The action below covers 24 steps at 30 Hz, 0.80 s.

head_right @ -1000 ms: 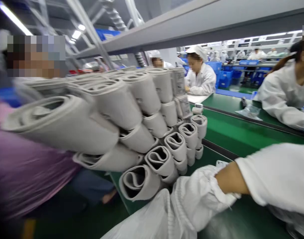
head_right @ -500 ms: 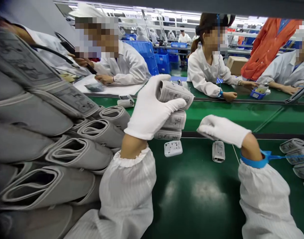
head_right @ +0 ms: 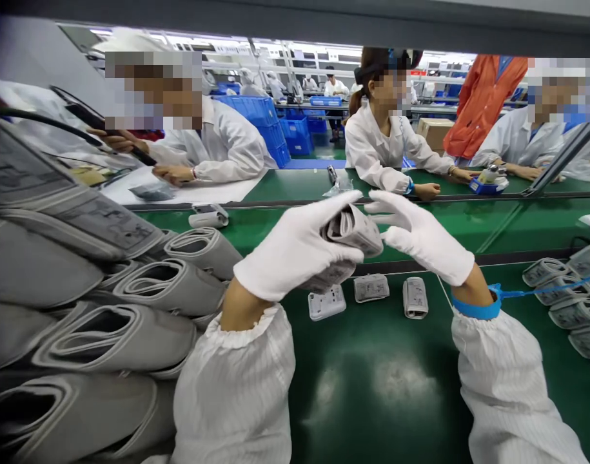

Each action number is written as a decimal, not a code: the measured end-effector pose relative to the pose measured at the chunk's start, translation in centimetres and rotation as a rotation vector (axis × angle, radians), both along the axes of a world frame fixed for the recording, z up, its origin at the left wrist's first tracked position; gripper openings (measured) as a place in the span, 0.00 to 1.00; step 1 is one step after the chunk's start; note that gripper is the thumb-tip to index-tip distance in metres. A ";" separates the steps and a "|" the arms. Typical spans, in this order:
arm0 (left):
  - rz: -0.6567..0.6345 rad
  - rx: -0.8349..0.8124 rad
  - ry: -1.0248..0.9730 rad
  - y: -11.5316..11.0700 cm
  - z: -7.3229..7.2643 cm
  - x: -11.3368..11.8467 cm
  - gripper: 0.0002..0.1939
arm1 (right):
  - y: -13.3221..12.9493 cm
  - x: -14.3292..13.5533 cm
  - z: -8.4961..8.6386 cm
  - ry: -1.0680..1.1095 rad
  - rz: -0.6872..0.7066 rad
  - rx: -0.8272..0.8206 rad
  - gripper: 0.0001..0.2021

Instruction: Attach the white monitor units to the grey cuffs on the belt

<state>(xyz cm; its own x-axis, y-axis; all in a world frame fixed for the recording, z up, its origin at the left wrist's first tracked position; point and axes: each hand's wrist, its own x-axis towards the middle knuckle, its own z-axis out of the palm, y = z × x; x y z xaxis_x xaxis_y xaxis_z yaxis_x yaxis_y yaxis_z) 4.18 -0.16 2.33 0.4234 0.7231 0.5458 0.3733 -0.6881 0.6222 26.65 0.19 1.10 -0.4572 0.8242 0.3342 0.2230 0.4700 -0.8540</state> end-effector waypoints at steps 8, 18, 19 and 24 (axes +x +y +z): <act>0.134 0.273 -0.162 0.2 -1.2 4.1 0.33 | -1.8 -2.5 0.6 0.149 -0.403 0.412 0.27; 0.206 -0.091 -0.273 -1.3 -0.1 4.3 0.20 | 1.0 -0.8 1.6 0.739 -0.619 -0.120 0.17; 0.232 -0.082 -0.302 -1.1 -0.2 4.3 0.20 | 1.4 0.3 1.9 0.752 -0.629 -0.119 0.18; 0.276 -0.153 -0.329 0.1 0.0 2.7 0.26 | 0.7 7.6 1.3 -0.223 -0.452 -0.111 0.18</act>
